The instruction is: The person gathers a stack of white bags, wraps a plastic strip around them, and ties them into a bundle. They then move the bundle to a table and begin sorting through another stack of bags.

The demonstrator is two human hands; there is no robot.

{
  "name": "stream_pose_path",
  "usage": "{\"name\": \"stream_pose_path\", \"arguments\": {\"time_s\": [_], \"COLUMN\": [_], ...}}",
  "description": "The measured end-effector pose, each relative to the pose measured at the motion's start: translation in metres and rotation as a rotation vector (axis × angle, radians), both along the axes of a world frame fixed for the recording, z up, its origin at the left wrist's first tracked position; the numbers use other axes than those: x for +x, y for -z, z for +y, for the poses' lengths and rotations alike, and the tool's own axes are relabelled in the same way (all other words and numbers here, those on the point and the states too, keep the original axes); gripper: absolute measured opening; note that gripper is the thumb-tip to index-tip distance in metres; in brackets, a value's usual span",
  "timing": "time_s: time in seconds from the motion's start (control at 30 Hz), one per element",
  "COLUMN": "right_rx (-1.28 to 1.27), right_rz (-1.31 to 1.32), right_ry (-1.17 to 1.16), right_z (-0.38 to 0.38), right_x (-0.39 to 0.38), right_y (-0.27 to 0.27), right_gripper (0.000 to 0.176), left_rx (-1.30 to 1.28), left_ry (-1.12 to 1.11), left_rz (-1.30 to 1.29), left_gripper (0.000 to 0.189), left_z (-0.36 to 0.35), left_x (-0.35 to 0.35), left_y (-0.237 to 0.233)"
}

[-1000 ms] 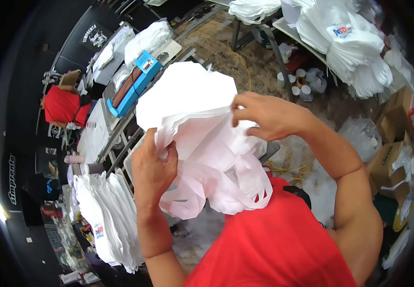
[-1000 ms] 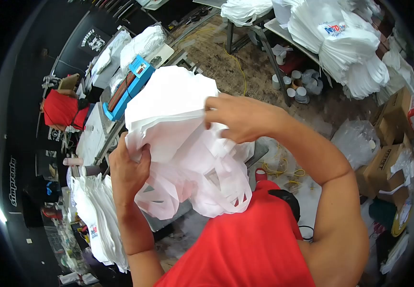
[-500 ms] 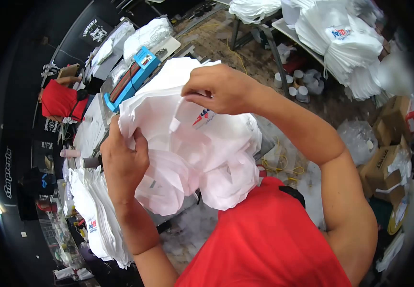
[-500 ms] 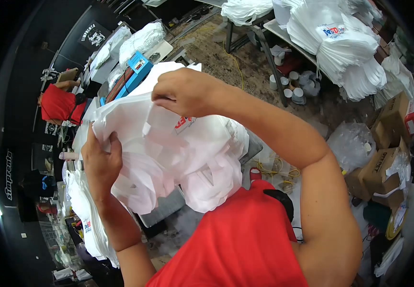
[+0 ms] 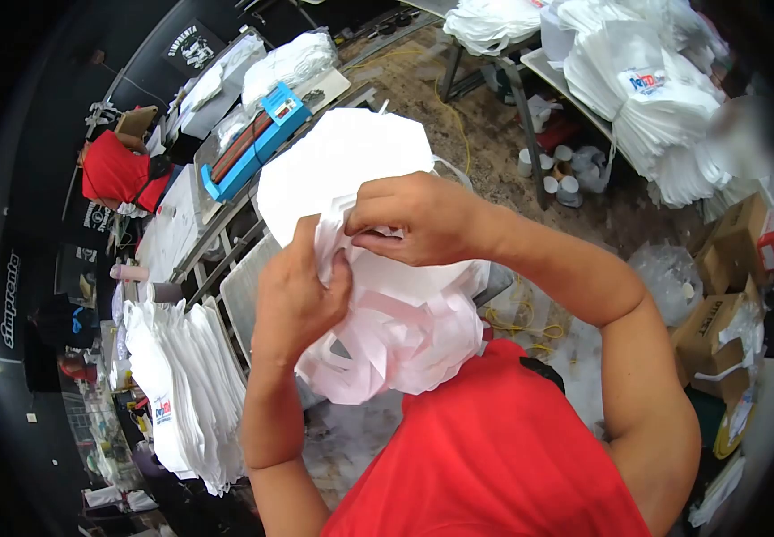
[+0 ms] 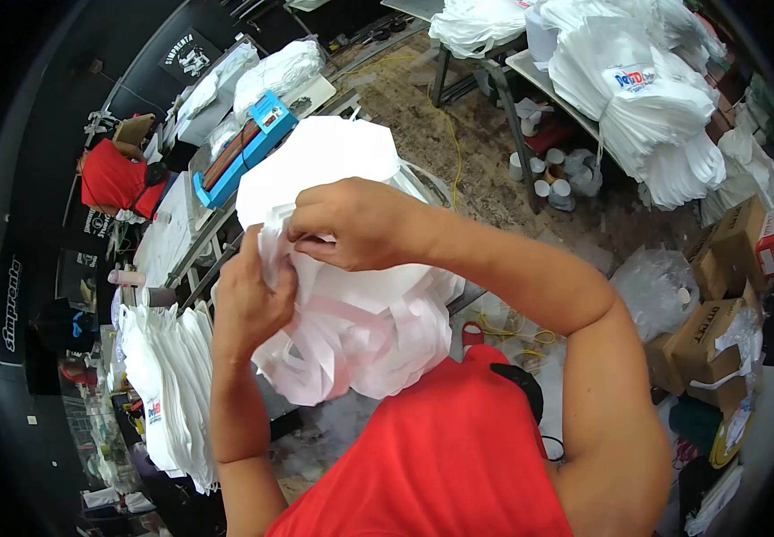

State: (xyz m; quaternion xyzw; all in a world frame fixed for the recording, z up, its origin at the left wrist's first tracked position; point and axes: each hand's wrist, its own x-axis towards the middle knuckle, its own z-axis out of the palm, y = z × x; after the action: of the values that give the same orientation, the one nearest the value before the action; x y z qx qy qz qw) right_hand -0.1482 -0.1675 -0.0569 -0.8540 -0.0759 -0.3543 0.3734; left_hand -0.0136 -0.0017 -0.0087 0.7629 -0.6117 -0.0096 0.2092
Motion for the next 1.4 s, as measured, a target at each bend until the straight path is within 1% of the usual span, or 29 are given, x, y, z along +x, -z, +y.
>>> {"name": "stream_pose_path", "arguments": {"time_s": [0.03, 0.13, 0.2, 0.23, 0.27, 0.3, 0.37, 0.43, 0.47, 0.53, 0.67, 0.77, 0.83, 0.87, 0.9, 0.93, 0.97, 1.0, 1.03, 1.1, 1.13, 1.17, 1.2, 1.23, 1.27, 1.3, 1.33, 1.37, 1.4], "right_rx": [0.003, 0.001, 0.048, 0.097, 0.305, 0.297, 0.134, -0.021, -0.026, 0.027, 0.007, 0.100, 0.212, 0.209, 0.278, 0.347, 0.344, 0.258, 0.170, 0.464, 0.994, 1.129, 1.296, 1.408, 1.527, 1.524, 1.603, 1.679, 1.680], "right_rz": [-0.003, -0.026, -0.038, -0.052, 0.163, 0.164, 0.101, 0.337, 0.341, 0.574, 0.558, 0.456, 0.414, 0.414, 0.460, 0.507, 0.507, 0.447, 0.384, 0.402, 0.397, 0.363, 0.453, 0.400, 0.334, 0.327, 0.214, 0.095, 0.019], "right_ry": [0.010, 0.080, 0.052, 0.028, -0.021, -0.025, 0.289, 0.512, 0.506, 0.473, 0.402, 0.456, 0.541, 0.539, 0.534, 0.529, 0.529, 0.596, 0.659, 0.820, 0.573, 0.345, -0.180, -0.396, -0.616, -0.603, -0.587, -0.571, -0.389], "right_z": [0.001, 0.004, 0.006, 0.005, 0.003, -0.004, -0.022, -0.034, -0.041, -0.064, -0.091, -0.111, -0.122, -0.126, -0.128, -0.129, -0.127, -0.124, -0.120, -0.108, -0.100, -0.089, -0.100, -0.044, 0.011, 0.018, 0.023, 0.028, 0.030], "right_x": [-0.003, -0.011, -0.015, -0.018, -0.026, -0.032, -0.036, -0.035, -0.031, -0.018, 0.005, 0.027, 0.043, 0.050, 0.056, 0.059, 0.058, 0.054, 0.048, 0.020, -0.007, -0.046, -0.082, -0.099, -0.109, -0.110, -0.113, -0.113, -0.110], "right_y": [0.002, 0.009, 0.013, 0.013, 0.015, 0.020, 0.039, 0.064, 0.081, 0.106, 0.121, 0.127, 0.135, 0.138, 0.140, 0.140, 0.142, 0.144, 0.142, 0.128, 0.113, 0.107, 0.140, 0.105, 0.071, 0.070, 0.069, 0.068, 0.053], "right_gripper": [0.009, 0.012, 0.015, 0.017, 0.026, 0.026, 0.034, 0.038, 0.038, 0.029, 0.020, 0.015, 0.018, 0.018, 0.022, 0.027, 0.027, 0.031, 0.035, 0.036, 0.045, 0.060, 0.078, 0.085, 0.098, 0.098, 0.101, 0.106, 0.099], "left_rx": [-0.019, -0.105, 0.015, 0.006, 0.056, 0.106, 0.049, 0.071, 0.063, 0.044, 0.032, 0.003, -0.149, -0.133, -0.118, -0.208, -0.298, -0.272, -0.281, -0.575, -0.643, -0.656, -0.642, -0.632, -0.394, -0.151, 0.014, 0.001, -0.048], "left_ry": [0.016, 0.081, 0.025, 0.019, -0.011, -0.040, -0.018, 0.030, 0.060, 0.085, 0.057, 0.073, 0.042, 0.025, 0.008, -0.071, -0.149, -0.146, -0.150, -0.373, -0.398, -0.402, -0.438, -0.470, -0.087, 0.296, 0.484, 0.713, 0.778], "left_rz": [0.045, 0.023, 0.127, 0.128, 0.152, 0.175, 0.118, 0.061, 0.013, -0.021, -0.027, 0.005, -0.021, 0.014, 0.050, 0.017, -0.016, 0.014, 0.015, 0.073, 0.218, 0.221, 0.202, 0.189, 0.169, 0.142, -0.004, -0.067, -0.138], "left_gripper": [0.042, 0.038, 0.037, 0.037, 0.036, 0.035, 0.034, 0.036, 0.039, 0.040, 0.040, 0.035, 0.031, 0.030, 0.030, 0.028, 0.026, 0.035, 0.035, 0.045, 0.051, 0.051, 0.053, 0.055, 0.060, 0.065, 0.064, 0.049, 0.042], "left_z": [0.001, 0.006, 0.006, 0.008, 0.010, 0.013, 0.026, 0.038, 0.042, 0.050, 0.069, 0.093, 0.114, 0.126, 0.137, 0.143, 0.149, 0.165, 0.172, 0.182, 0.190, 0.183, 0.166, 0.149, 0.131, 0.113, 0.097, 0.077, 0.062], "left_x": [-0.003, -0.005, -0.008, -0.007, -0.005, -0.002, -0.002, 0.000, 0.000, 0.000, 0.012, 0.019, 0.017, 0.016, 0.013, 0.005, -0.002, 0.007, 0.011, 0.023, 0.035, 0.028, 0.014, 0.001, -0.006, -0.012, -0.025, -0.041, -0.066], "left_y": [0.006, 0.018, 0.024, 0.025, 0.025, 0.024, 0.011, 0.003, 0.000, -0.006, -0.019, -0.042, -0.050, -0.060, -0.071, -0.076, -0.079, -0.082, -0.078, -0.063, -0.056, -0.057, -0.062, -0.071, -0.095, -0.114, -0.110, -0.092, -0.068]}}
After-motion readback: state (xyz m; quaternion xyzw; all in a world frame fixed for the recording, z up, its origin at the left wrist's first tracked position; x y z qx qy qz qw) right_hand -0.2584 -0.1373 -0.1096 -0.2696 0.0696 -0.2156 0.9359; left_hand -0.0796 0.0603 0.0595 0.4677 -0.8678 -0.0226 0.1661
